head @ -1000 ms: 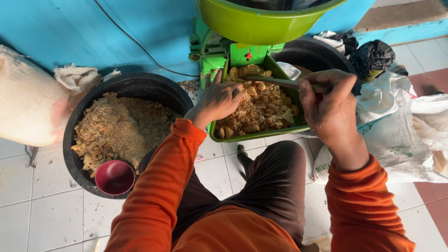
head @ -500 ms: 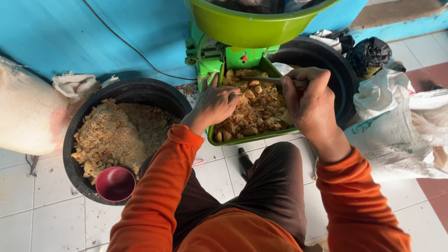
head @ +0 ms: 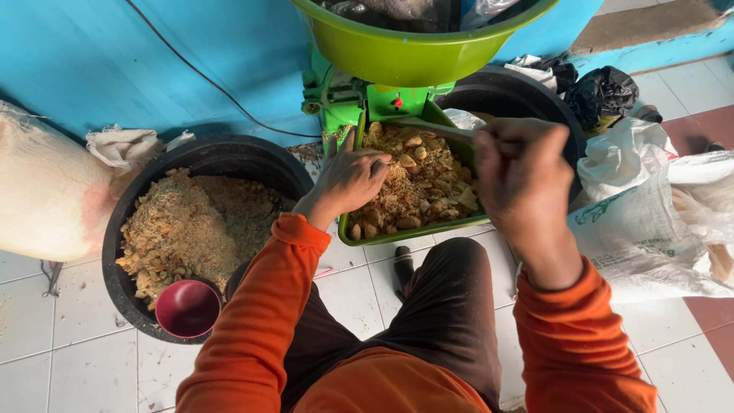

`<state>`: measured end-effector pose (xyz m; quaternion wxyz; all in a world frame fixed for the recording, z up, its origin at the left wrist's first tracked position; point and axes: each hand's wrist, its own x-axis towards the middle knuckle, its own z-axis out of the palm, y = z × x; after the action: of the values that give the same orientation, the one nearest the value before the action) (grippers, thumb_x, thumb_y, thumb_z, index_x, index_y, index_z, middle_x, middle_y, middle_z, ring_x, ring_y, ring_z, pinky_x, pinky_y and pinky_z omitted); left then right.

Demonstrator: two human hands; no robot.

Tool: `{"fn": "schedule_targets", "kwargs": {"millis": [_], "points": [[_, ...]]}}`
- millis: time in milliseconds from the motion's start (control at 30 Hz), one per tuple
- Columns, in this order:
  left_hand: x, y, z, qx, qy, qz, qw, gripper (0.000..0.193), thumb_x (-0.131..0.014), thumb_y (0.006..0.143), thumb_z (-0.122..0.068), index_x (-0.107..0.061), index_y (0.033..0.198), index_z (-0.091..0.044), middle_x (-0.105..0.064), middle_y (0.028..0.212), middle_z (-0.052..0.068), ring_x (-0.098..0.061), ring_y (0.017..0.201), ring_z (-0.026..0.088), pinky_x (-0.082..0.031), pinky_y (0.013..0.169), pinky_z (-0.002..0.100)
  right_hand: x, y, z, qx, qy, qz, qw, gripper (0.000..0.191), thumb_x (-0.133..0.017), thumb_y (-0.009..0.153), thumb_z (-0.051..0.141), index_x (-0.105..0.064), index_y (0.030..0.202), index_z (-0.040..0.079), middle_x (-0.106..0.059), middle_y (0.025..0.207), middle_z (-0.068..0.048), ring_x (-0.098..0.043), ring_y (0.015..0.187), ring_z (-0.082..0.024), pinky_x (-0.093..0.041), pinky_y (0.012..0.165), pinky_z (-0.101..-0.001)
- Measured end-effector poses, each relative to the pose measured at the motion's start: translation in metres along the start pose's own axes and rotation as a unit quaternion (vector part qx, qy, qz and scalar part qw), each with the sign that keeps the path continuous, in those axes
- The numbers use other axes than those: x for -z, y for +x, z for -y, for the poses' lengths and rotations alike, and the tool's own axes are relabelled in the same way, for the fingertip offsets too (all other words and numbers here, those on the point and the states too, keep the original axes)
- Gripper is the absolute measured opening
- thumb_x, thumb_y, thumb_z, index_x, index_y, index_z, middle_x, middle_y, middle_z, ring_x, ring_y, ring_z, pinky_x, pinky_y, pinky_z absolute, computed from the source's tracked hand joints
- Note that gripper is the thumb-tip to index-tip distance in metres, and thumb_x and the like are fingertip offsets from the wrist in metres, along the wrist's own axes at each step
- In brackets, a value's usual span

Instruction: The person sits on the floor in front of a green grinding machine and feeds chunks of fried food from a green tray into the machine, using a red scoop and a flat wooden stick to push pieces in. They occasionally stir the ground powder collecting in a black basin beside the machine.

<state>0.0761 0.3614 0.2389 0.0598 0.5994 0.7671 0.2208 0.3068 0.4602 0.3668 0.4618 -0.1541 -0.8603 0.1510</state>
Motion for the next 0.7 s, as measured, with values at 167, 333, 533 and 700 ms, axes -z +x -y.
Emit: {"fn": "schedule_targets", "kwargs": {"millis": [167, 333, 533, 700], "points": [[-0.003, 0.0, 0.001, 0.0, -0.015, -0.02, 1.0, 0.036, -0.05, 0.101, -0.036, -0.076, 0.113, -0.013, -0.071, 0.131, 0.003, -0.034, 0.145, 0.05, -0.015, 0.119, 0.071, 0.0, 0.0, 0.001, 0.03, 0.029, 0.041, 0.998, 0.03, -0.071, 0.108, 0.002, -0.041, 0.113, -0.001, -0.071, 0.097, -0.016, -0.07, 0.073, -0.019, -0.056, 0.063, -0.0307], [-0.002, 0.0, 0.0, -0.005, -0.024, -0.049, 0.998, 0.035, -0.055, 0.097, -0.035, -0.076, 0.112, -0.012, -0.072, 0.125, 0.006, -0.036, 0.142, 0.051, -0.017, 0.116, 0.072, 0.002, 0.01, 0.004, 0.014, 0.057, 0.075, 0.995, 0.03, -0.068, 0.11, 0.0, -0.039, 0.113, -0.001, -0.072, 0.101, -0.015, -0.072, 0.072, -0.018, -0.055, 0.06, -0.0313], [-0.002, 0.0, -0.001, -0.007, -0.009, -0.041, 0.999, 0.034, -0.056, 0.097, -0.035, -0.077, 0.113, -0.013, -0.072, 0.126, 0.005, -0.038, 0.141, 0.052, -0.018, 0.116, 0.073, -0.01, 0.009, -0.002, 0.055, 0.025, 0.079, 0.995, 0.03, -0.071, 0.106, 0.001, -0.042, 0.11, 0.0, -0.072, 0.095, -0.014, -0.073, 0.072, -0.02, -0.058, 0.061, -0.0319], [-0.002, 0.0, 0.0, -0.005, -0.009, -0.022, 1.0, 0.034, -0.053, 0.099, -0.033, -0.077, 0.11, -0.012, -0.071, 0.13, 0.003, -0.039, 0.141, 0.052, -0.018, 0.116, 0.074, -0.01, -0.006, -0.001, -0.004, -0.005, 0.041, 0.999, 0.03, -0.074, 0.106, 0.002, -0.044, 0.112, -0.001, -0.071, 0.094, -0.013, -0.073, 0.074, -0.019, -0.058, 0.062, -0.031]]}}
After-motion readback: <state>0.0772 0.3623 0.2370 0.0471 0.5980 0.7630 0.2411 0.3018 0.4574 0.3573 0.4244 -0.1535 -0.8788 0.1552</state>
